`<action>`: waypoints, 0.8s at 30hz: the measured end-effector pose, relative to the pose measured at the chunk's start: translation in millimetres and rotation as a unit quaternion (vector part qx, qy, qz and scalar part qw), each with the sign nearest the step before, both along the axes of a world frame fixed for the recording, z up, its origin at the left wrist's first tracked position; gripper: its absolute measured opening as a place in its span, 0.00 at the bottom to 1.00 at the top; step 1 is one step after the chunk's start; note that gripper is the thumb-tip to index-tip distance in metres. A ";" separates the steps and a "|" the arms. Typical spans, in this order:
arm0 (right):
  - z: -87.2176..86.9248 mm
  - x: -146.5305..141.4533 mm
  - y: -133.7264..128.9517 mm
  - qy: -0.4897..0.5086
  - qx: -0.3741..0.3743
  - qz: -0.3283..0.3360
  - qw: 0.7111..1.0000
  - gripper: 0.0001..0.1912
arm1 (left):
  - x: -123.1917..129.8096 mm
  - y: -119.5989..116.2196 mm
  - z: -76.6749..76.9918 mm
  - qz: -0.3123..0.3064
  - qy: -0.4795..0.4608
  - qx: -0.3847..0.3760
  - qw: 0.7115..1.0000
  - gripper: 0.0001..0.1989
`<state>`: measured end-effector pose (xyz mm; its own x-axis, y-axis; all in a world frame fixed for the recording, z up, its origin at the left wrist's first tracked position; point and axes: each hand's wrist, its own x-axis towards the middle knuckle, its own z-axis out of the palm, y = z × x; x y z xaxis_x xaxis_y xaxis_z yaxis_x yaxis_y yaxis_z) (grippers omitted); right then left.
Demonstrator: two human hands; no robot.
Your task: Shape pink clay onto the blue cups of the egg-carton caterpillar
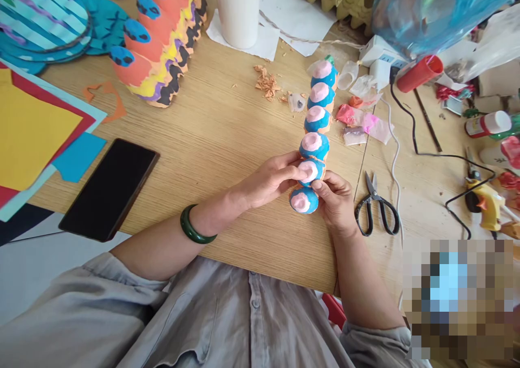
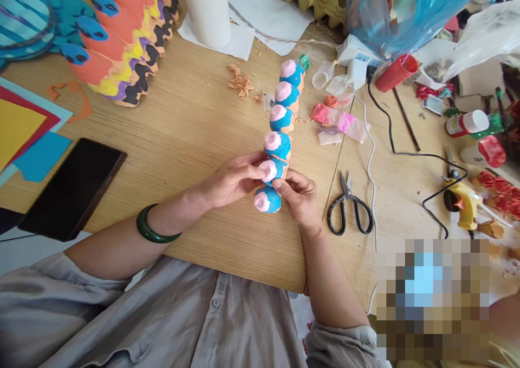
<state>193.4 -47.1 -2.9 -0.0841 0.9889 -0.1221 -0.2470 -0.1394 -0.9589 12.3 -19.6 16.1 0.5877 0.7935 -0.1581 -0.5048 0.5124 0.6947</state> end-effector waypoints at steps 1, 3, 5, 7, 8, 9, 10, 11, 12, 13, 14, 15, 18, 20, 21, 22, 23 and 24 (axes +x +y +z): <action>0.0 -0.3 0.0 0.000 -0.001 -0.002 1.000 0.13 | -0.4 0.3 -1.5 -0.003 -0.006 -0.002 1.000 0.14; 0.2 -1.0 -0.3 0.003 -0.005 -0.004 1.000 0.14 | -1.0 1.1 -3.8 -0.006 -0.020 -0.007 1.000 0.14; 0.5 -1.5 -0.5 0.003 -0.006 -0.006 1.000 0.14 | -0.8 1.7 -4.5 -0.005 -0.028 -0.015 0.999 0.13; 0.7 -1.6 -0.7 0.000 -0.007 -0.006 1.000 0.15 | 0.4 1.8 -3.6 0.004 -0.023 -0.024 0.999 0.11; 0.7 -1.6 -0.7 -0.002 -0.008 -0.007 1.000 0.15 | 1.3 1.7 -2.9 0.008 -0.019 -0.024 1.000 0.11; 0.8 -1.4 -0.7 -0.004 -0.009 -0.008 1.000 0.15 | 2.3 1.5 -2.1 0.012 -0.018 -0.020 1.000 0.11; 0.8 -1.3 -0.7 -0.005 -0.010 -0.009 1.000 0.15 | 3.2 1.2 -1.4 0.015 -0.020 -0.013 1.000 0.11; 0.9 -1.1 -0.6 -0.005 -0.010 -0.010 1.000 0.15 | 4.0 0.8 -0.8 0.017 -0.023 -0.005 1.000 0.12; 1.0 -0.9 -0.5 -0.005 -0.010 -0.011 1.000 0.15 | 4.5 0.4 -0.4 0.018 -0.027 0.002 0.999 0.12; 1.0 -0.8 -0.5 -0.004 -0.008 -0.012 1.000 0.15 | 4.8 0.1 -0.1 0.018 -0.030 0.007 0.999 0.12; 1.0 -0.7 -0.5 -0.003 -0.006 -0.011 1.000 0.14 | 4.7 -0.3 0.0 0.017 -0.027 0.011 0.999 0.12; 1.0 -0.6 -0.5 -0.003 -0.004 -0.008 1.000 0.14 | 4.3 -0.6 -0.1 0.018 -0.020 0.013 1.000 0.12; 1.1 -0.8 -0.8 -0.006 -0.001 0.003 1.000 0.13 | 2.4 -1.0 -1.8 0.020 0.003 0.018 1.000 0.12; 1.7 -1.3 -1.0 -0.010 -0.003 0.004 1.000 0.15 | 1.5 -0.6 -3.8 0.019 0.002 0.012 1.000 0.13; 2.4 -1.6 -1.1 -0.013 -0.004 0.001 1.000 0.16 | 1.3 -0.1 -5.1 0.020 -0.002 0.003 1.000 0.13; 3.2 -1.9 -1.1 -0.016 -0.006 -0.002 1.000 0.17 | 1.3 0.5 -6.3 0.024 -0.005 -0.007 1.000 0.14; 4.3 -2.0 -1.0 -0.019 -0.010 -0.005 1.000 0.18 | 1.4 1.1 -7.4 0.031 -0.003 -0.016 0.999 0.16; 5.5 -2.0 -0.7 -0.020 -0.015 -0.008 1.000 0.20 | 1.4 1.6 -8.2 0.041 0.005 -0.021 0.999 0.17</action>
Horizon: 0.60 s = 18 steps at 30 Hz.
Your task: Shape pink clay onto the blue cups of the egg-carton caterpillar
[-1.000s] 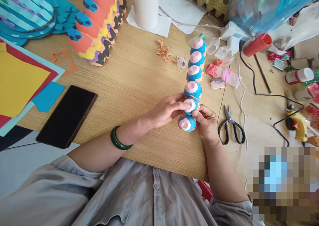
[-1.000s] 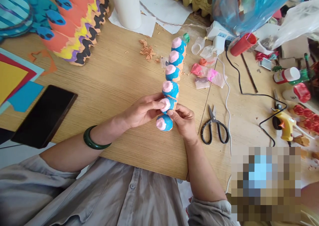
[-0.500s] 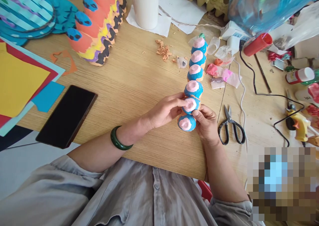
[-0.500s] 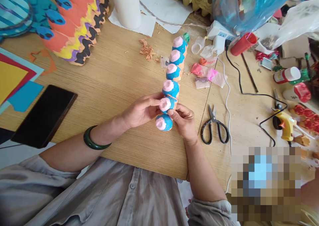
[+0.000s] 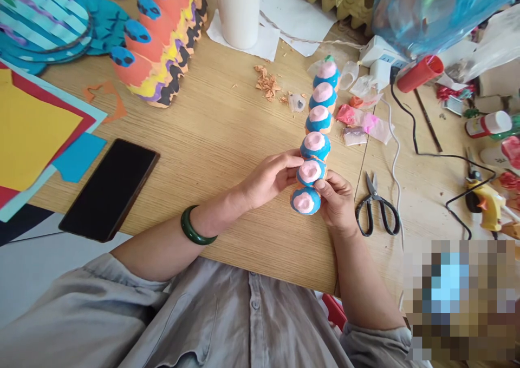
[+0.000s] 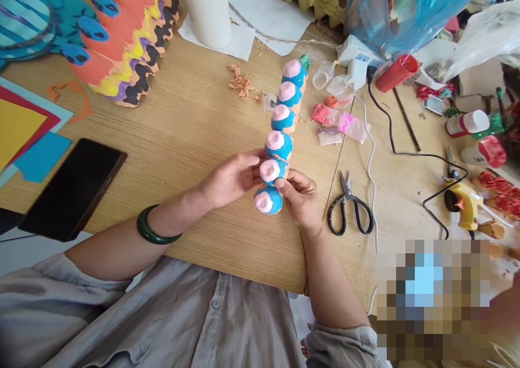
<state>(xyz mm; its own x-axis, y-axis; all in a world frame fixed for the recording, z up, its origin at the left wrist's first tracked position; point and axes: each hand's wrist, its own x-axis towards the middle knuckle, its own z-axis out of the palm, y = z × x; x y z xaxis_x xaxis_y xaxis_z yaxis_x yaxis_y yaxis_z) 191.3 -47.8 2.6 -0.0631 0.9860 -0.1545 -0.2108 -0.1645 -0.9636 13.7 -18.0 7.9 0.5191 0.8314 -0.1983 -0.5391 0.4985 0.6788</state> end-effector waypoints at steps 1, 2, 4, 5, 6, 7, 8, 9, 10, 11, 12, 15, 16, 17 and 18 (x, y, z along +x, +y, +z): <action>1.3 0.3 0.3 0.001 -0.006 -0.004 1.000 0.21 | -0.1 0.4 -0.5 0.012 0.011 0.002 1.000 0.19; 2.5 0.9 0.7 0.004 -0.013 -0.008 1.000 0.22 | -0.4 0.5 -0.6 0.021 0.027 0.012 0.999 0.21; 4.5 3.5 1.8 0.014 -0.029 -0.010 0.999 0.23 | -2.1 0.0 0.6 0.035 0.087 0.050 0.994 0.24; 5.1 5.5 2.4 0.019 -0.036 -0.010 0.999 0.23 | -3.7 -0.5 1.8 0.044 0.132 0.077 0.987 0.25; 5.6 8.0 2.9 0.024 -0.042 -0.010 0.999 0.24 | -5.7 -1.0 3.2 0.055 0.191 0.103 0.975 0.26; 5.8 10.7 3.4 0.028 -0.046 -0.009 0.998 0.24 | -8.1 -1.3 4.9 0.085 0.265 0.133 0.951 0.27; 6.0 13.6 3.8 0.032 -0.049 -0.010 0.998 0.24 | -10.7 -1.4 6.8 0.127 0.329 0.176 0.919 0.28; 6.1 16.6 4.1 0.034 -0.051 -0.012 0.998 0.24 | -13.4 -1.0 8.9 0.173 0.376 0.217 0.884 0.28; 6.2 19.3 4.4 0.036 -0.052 -0.011 0.998 0.24 | -16.0 -0.3 11.2 0.215 0.399 0.267 0.850 0.26; 6.3 21.8 4.5 0.036 -0.053 -0.003 0.998 0.24 | -18.2 0.7 13.4 0.231 0.407 0.332 0.819 0.24; 6.4 23.9 4.5 0.037 -0.055 0.011 0.998 0.24 | -20.0 1.9 15.3 0.230 0.405 0.398 0.790 0.23; 6.7 27.9 4.7 0.042 -0.050 0.070 0.995 0.23 | -21.9 5.1 17.6 0.164 0.387 0.494 0.761 0.28; 6.6 28.7 4.9 0.042 -0.046 0.086 0.994 0.23 | -21.8 5.8 17.1 0.138 0.381 0.503 0.763 0.29; 6.3 29.5 5.2 0.039 -0.041 0.097 0.994 0.23 | -21.4 6.3 16.2 0.116 0.374 0.507 0.768 0.29; 5.9 30.5 5.6 0.034 -0.036 0.105 0.993 0.23 | -21.2 6.6 15.1 0.100 0.368 0.508 0.772 0.29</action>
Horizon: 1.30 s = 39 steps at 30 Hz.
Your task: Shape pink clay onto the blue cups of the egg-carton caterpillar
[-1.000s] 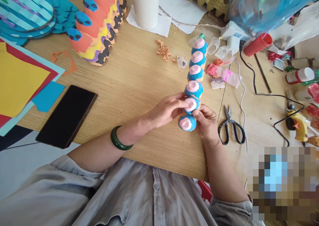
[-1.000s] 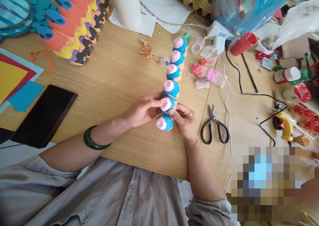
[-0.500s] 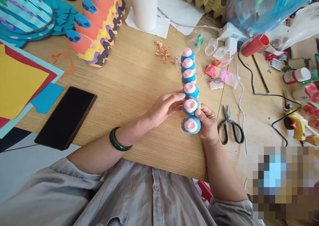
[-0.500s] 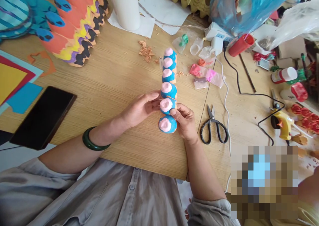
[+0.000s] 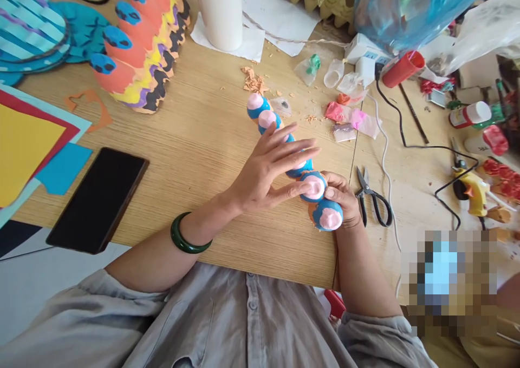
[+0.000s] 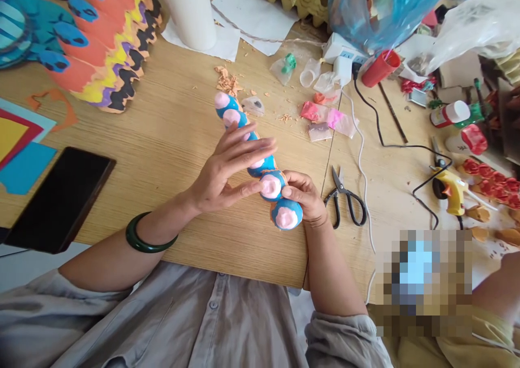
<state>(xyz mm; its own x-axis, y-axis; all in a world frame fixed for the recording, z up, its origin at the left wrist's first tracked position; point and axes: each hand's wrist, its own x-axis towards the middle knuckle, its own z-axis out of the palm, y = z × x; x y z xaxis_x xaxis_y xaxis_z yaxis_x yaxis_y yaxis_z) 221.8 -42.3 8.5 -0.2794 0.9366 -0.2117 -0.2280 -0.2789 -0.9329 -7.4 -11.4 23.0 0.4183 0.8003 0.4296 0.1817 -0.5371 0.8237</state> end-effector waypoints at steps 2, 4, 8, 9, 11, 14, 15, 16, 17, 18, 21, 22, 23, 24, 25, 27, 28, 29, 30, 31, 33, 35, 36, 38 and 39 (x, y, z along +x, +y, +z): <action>-1.2 2.4 1.1 -0.013 -0.004 0.008 1.000 0.22 | -0.1 0.1 -1.3 -0.019 0.001 -0.011 1.000 0.28; -2.4 5.1 2.5 -0.016 -0.010 0.024 1.000 0.21 | -1.3 -0.3 -0.4 -0.024 0.004 -0.028 0.999 0.27; -3.0 8.3 5.5 0.006 0.013 0.067 0.998 0.21 | -5.7 -1.2 6.6 -0.032 0.019 -0.051 0.998 0.26; -2.6 8.4 6.1 0.011 0.015 0.082 0.996 0.20 | -6.8 -1.4 8.5 -0.034 0.035 -0.043 0.998 0.26; -1.7 8.2 6.8 0.012 0.005 0.114 0.993 0.20 | -8.6 -2.0 12.3 -0.040 0.066 -0.030 0.997 0.26; -0.5 7.8 7.0 0.018 -0.013 0.141 0.990 0.21 | -9.7 -3.3 17.1 -0.053 0.066 -0.069 0.994 0.22; -0.4 7.8 6.9 0.026 -0.014 0.142 0.989 0.21 | -9.5 -3.7 18.2 -0.059 0.059 -0.091 0.992 0.22; -0.5 7.9 6.8 0.029 -0.016 0.142 0.989 0.20 | -9.1 -4.1 19.0 -0.066 0.051 -0.110 0.990 0.21; -0.9 8.1 6.8 0.033 -0.018 0.144 0.989 0.19 | -8.5 -4.3 19.4 -0.072 0.046 -0.124 0.989 0.21; -1.4 8.3 6.7 0.035 -0.020 0.141 0.989 0.19 | -7.8 -4.4 19.2 -0.077 0.044 -0.132 0.987 0.20; -3.2 8.0 6.7 0.040 -0.024 0.130 0.990 0.19 | -5.7 -4.3 16.7 -0.089 0.057 -0.127 0.986 0.18; -3.5 7.5 6.7 0.042 -0.024 0.125 0.991 0.19 | -5.1 -4.3 15.5 -0.092 0.065 -0.120 0.986 0.18; -3.5 6.9 6.8 0.043 -0.024 0.120 0.992 0.19 | -4.7 -4.4 14.4 -0.094 0.074 -0.115 0.986 0.18; -3.2 6.1 6.8 0.045 -0.023 0.118 0.992 0.19 | -4.3 -4.5 13.5 -0.095 0.079 -0.113 0.986 0.18; -2.7 5.3 6.7 0.046 -0.024 0.116 0.992 0.19 | -4.0 -4.6 12.7 -0.094 0.080 -0.114 0.986 0.19; -1.4 3.9 6.5 0.048 -0.027 0.115 0.992 0.19 | -3.6 -5.2 11.4 -0.088 0.073 -0.119 0.986 0.18; -0.8 3.5 6.3 0.049 -0.030 0.115 0.992 0.19 | -3.5 -5.5 10.8 -0.083 0.067 -0.123 0.987 0.18; -0.4 3.2 6.1 0.048 -0.032 0.114 0.992 0.19 | -3.5 -5.8 10.1 -0.079 0.060 -0.126 0.987 0.18; -0.4 3.2 5.8 0.047 -0.035 0.114 0.992 0.19 | -3.6 -6.2 9.3 -0.076 0.055 -0.128 0.987 0.18; -0.6 3.3 5.5 0.046 -0.035 0.116 0.992 0.19 | -3.8 -6.6 8.4 -0.074 0.052 -0.126 0.988 0.18; -1.6 3.7 4.7 0.044 -0.034 0.113 0.992 0.19 | -4.5 -7.6 6.6 -0.078 0.054 -0.114 0.989 0.19; -2.7 3.9 3.8 0.049 -0.031 0.107 0.993 0.19 | -5.1 -8.3 5.4 -0.085 0.057 -0.102 0.989 0.19; -2.9 3.8 3.3 0.053 -0.030 0.105 0.993 0.18 | -5.0 -8.5 5.2 -0.087 0.056 -0.102 0.989 0.19; -2.8 3.6 2.7 0.056 -0.032 0.102 0.993 0.18 | -4.2 -8.7 6.0 -0.084 0.042 -0.116 0.989 0.17; -2.4 3.4 2.5 0.055 -0.033 0.101 0.993 0.18 | -3.5 -8.6 6.7 -0.079 0.031 -0.128 0.988 0.17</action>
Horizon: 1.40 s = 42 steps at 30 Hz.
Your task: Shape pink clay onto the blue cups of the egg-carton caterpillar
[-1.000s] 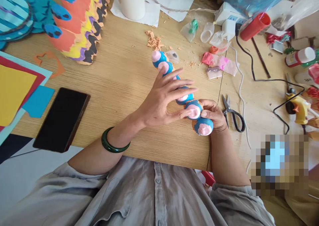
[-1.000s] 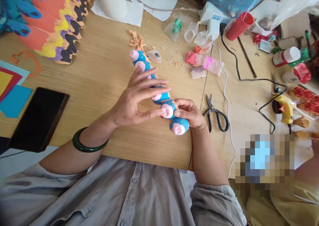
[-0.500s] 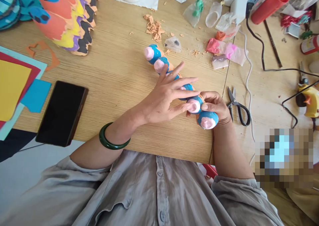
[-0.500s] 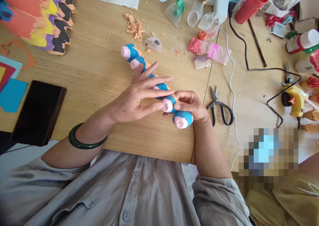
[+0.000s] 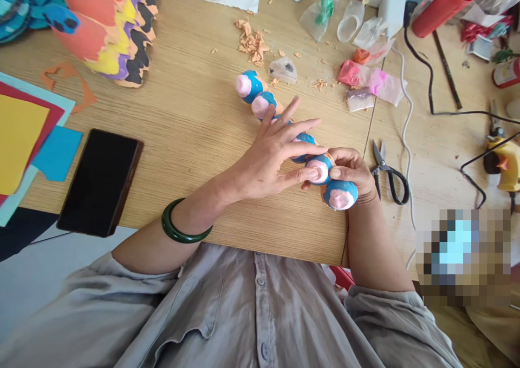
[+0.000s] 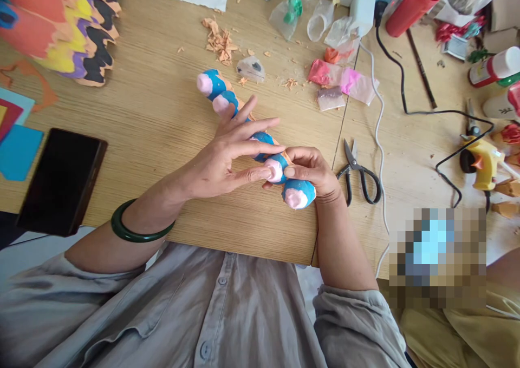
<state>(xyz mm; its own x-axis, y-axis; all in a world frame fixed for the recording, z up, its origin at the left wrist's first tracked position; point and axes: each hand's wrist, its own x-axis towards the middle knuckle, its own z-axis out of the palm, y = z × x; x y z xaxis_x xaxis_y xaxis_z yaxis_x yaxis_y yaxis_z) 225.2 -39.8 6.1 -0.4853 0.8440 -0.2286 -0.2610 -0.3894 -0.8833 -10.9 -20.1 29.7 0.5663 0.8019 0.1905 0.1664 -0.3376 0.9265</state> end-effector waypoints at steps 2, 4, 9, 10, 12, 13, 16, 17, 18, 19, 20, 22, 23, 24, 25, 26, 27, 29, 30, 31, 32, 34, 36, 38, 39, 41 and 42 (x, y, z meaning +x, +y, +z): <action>0.7 -0.3 0.1 -0.007 -0.002 -0.001 1.000 0.19 | 2.0 0.3 1.8 0.012 -0.017 -0.025 0.999 0.16; 0.9 -0.3 0.5 -0.013 -0.001 -0.002 1.000 0.21 | 3.8 0.7 3.0 0.018 -0.021 -0.037 0.999 0.16; -2.1 2.6 0.4 -0.022 -0.001 -0.003 1.000 0.21 | 5.2 0.6 1.7 0.011 0.001 -0.014 1.000 0.18; -2.8 3.4 0.2 -0.022 -0.002 -0.002 1.000 0.21 | 5.1 0.3 1.2 0.008 0.003 -0.008 1.000 0.17; -3.5 4.0 -0.1 -0.019 -0.003 -0.002 1.000 0.21 | 4.8 -0.4 0.6 0.003 0.006 0.000 1.000 0.17; -3.4 3.9 -0.1 -0.016 -0.003 -0.003 1.000 0.21 | 4.5 -0.6 0.8 0.002 0.008 0.003 1.000 0.16; -1.4 1.4 0.2 -0.011 -0.002 -0.010 1.000 0.21 | 3.3 -0.5 3.2 0.000 0.012 0.000 1.000 0.17; -0.5 0.2 0.4 -0.010 -0.001 -0.010 1.000 0.21 | 2.8 -0.2 4.6 -0.002 0.010 -0.004 1.000 0.17; 0.4 -1.0 0.5 -0.010 -0.001 -0.009 1.000 0.21 | 2.3 0.4 6.0 -0.005 0.005 -0.011 1.000 0.16; 1.3 -2.1 0.6 -0.008 -0.001 -0.007 1.000 0.21 | 2.0 0.9 7.4 -0.007 -0.001 -0.020 1.000 0.16; 2.0 -3.0 0.7 -0.005 0.000 -0.005 1.000 0.21 | 1.7 1.6 8.5 -0.008 -0.010 -0.032 0.999 0.16; 2.9 -4.3 0.5 0.000 0.001 -0.003 1.000 0.21 | 1.7 2.8 9.4 -0.004 -0.033 -0.057 0.998 0.16; 3.2 -4.6 0.4 0.001 0.001 -0.004 1.000 0.21 | 1.8 3.4 8.9 0.000 -0.045 -0.067 0.997 0.16; 3.3 -4.8 0.4 0.003 0.002 -0.005 1.000 0.21 | 1.9 3.9 7.8 0.005 -0.054 -0.071 0.996 0.17; 3.4 -4.8 0.3 0.004 0.002 -0.006 1.000 0.21 | 1.9 4.4 6.1 0.008 -0.057 -0.069 0.996 0.17; 3.4 -4.7 0.4 0.002 0.001 -0.005 1.000 0.20 | 1.7 4.9 3.9 0.009 -0.054 -0.058 0.997 0.17; 3.3 -4.6 0.6 0.000 0.002 -0.002 1.000 0.20 | 1.3 5.4 1.4 0.006 -0.044 -0.039 0.998 0.18; 2.9 -4.3 1.1 -0.001 0.006 0.006 1.000 0.19 | 0.0 6.2 -3.6 -0.006 -0.005 0.008 1.000 0.19; 2.7 -4.2 1.4 0.000 0.009 0.009 1.000 0.19 | -0.7 6.4 -5.7 -0.013 0.017 0.030 0.999 0.19; 2.6 -4.3 1.6 0.003 0.012 0.011 1.000 0.19 | -1.3 6.6 -7.3 -0.017 0.036 0.048 0.998 0.20; 2.6 -4.6 1.7 0.007 0.013 0.012 1.000 0.18 | -1.7 6.6 -8.3 -0.018 0.049 0.060 0.997 0.20; 3.1 -5.5 1.6 0.017 0.007 0.011 1.000 0.17 | -2.0 6.3 -8.7 -0.012 0.059 0.073 0.996 0.21; 3.9 -6.6 1.1 0.030 -0.005 0.009 1.000 0.15 | -2.1 6.1 -7.6 -0.011 0.061 0.075 0.995 0.19; 4.6 -7.3 0.5 0.037 -0.015 0.005 0.999 0.15 | -2.4 6.0 -6.5 -0.009 0.062 0.075 0.995 0.17; 4.7 -7.4 0.2 0.038 -0.018 0.002 0.999 0.15 | -2.9 6.2 -6.1 -0.009 0.061 0.077 0.995 0.16; 4.4 -7.1 -0.2 0.033 -0.019 -0.003 0.999 0.15 | -4.3 6.8 -6.3 -0.012 0.058 0.086 0.995 0.18; 4.3 -6.8 -0.4 0.031 -0.018 -0.004 0.999 0.16 | -5.0 7.3 -6.8 -0.015 0.057 0.090 0.994 0.19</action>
<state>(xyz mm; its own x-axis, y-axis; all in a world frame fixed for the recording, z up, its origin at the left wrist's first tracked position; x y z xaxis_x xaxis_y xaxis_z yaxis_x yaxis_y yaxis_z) 218.3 -40.1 10.3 -0.4920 0.8401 -0.2285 -0.3179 -0.4177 -0.8512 -15.9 -12.8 22.9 0.6153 0.7433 0.2625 0.2536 -0.5019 0.8269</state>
